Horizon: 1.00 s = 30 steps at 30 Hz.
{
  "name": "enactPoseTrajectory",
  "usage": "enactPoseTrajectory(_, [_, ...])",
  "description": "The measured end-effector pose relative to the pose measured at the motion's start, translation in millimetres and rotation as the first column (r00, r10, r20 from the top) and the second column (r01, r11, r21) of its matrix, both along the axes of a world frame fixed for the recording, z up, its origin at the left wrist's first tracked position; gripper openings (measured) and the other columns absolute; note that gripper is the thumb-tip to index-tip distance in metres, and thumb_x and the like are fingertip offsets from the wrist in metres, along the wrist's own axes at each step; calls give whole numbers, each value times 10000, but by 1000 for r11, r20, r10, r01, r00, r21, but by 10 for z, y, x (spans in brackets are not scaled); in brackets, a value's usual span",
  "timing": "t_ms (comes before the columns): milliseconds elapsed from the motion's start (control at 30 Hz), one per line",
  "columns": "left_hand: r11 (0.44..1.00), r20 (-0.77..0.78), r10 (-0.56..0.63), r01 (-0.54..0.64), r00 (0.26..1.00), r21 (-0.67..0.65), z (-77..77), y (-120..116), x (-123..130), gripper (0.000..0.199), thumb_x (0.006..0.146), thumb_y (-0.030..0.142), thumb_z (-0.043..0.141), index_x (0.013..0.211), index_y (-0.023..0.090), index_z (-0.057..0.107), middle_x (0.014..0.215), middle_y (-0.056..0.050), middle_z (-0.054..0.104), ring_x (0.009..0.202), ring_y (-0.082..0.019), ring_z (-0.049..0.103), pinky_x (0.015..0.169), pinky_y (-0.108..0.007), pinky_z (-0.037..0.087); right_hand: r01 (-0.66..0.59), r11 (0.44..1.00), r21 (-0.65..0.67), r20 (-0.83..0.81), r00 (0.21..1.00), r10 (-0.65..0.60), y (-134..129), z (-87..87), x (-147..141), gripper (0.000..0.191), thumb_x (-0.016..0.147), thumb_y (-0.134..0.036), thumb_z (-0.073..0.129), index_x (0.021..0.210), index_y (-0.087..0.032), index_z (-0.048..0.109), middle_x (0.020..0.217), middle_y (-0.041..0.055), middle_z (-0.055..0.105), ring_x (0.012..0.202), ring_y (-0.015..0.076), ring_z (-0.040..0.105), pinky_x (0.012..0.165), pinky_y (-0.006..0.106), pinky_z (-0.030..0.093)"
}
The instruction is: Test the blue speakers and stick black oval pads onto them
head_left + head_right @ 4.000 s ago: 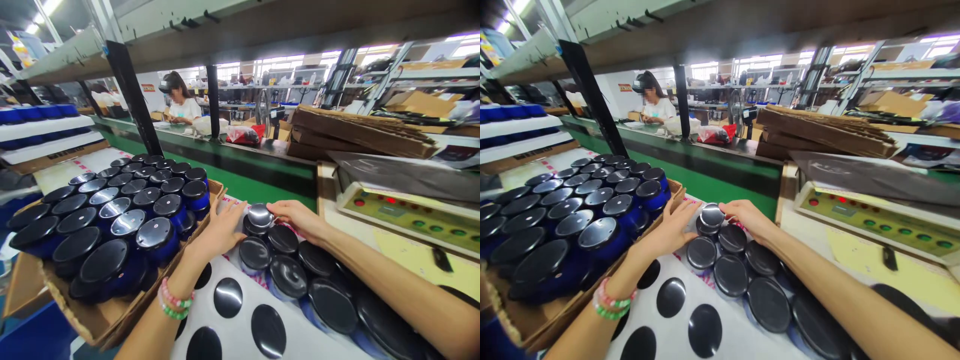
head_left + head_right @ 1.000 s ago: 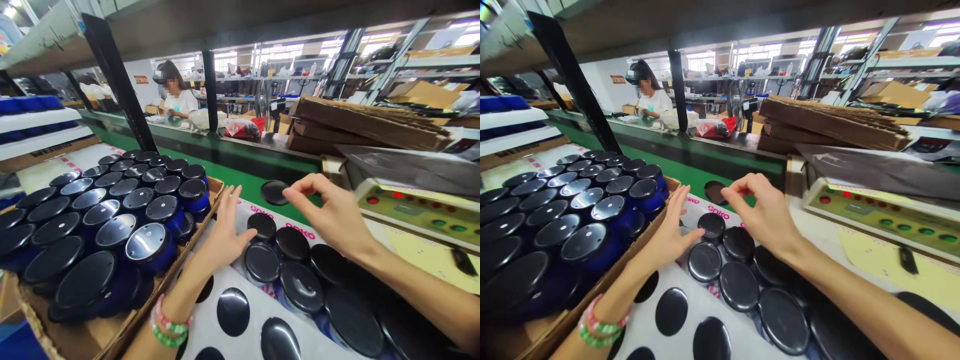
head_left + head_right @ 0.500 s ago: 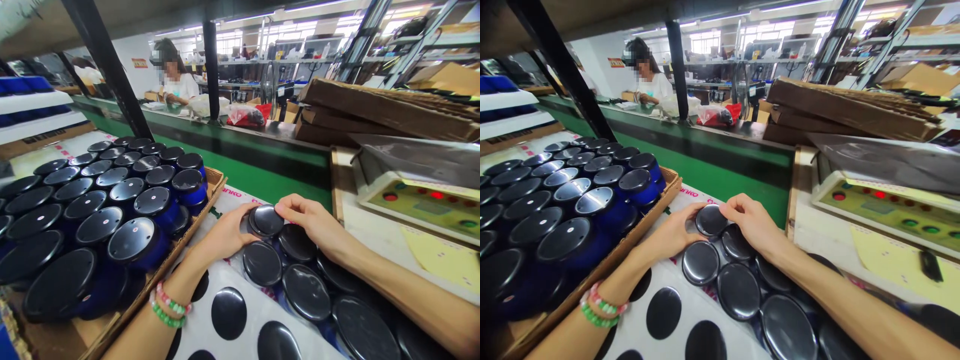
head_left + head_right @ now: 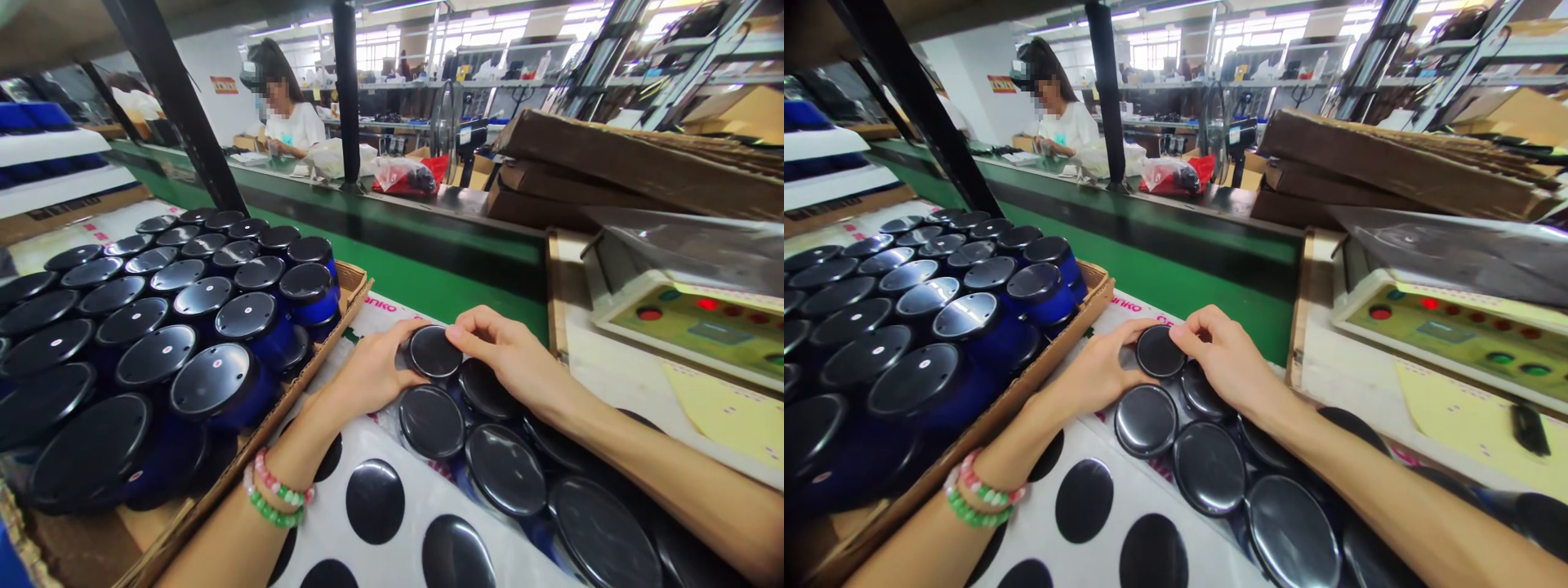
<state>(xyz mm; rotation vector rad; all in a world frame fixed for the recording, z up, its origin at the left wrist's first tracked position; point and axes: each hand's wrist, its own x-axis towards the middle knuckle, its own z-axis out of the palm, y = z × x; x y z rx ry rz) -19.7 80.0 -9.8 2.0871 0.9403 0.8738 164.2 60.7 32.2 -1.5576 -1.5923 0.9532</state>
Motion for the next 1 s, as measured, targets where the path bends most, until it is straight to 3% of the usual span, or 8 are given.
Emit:
enactPoseTrajectory(267, [1000,-36,14,-14,999,21,28,-26,-11,596,702,203,725,1230,282,459,1153,13,626,1023,-188,597,885,-307,461,-49,968,246,193,981,1,-13,-40,-23,256,814,-402,496,642,-212,489,738,1,509,693,156,480,634,292,357])
enactPoseTrajectory(600, [999,-54,22,-19,998,48,18,-16,-20,580,712,229,721,1227,271,458,1095,3,645,983,-191,612,851,-304,468,-112,913,391,370,928,-45,-65,-63,-58,213,880,-293,463,686,-214,423,758,-3,451,669,144,466,615,280,362])
enactPoseTrajectory(867, [997,-58,9,-5,998,74,9,-21,-24,569,734,227,701,1241,263,445,1129,-3,635,991,-183,609,862,-294,469,-193,877,439,539,838,-86,-112,-40,-75,190,892,-260,439,712,-217,396,799,15,451,645,158,452,585,286,356])
enactPoseTrajectory(1000, [996,-49,9,-5,999,92,7,-18,-20,556,724,208,704,1220,265,458,1138,-1,629,973,-181,616,847,-286,476,-257,841,476,653,744,-142,-100,-61,-80,172,896,-233,434,727,-205,415,810,28,465,664,170,465,609,295,363])
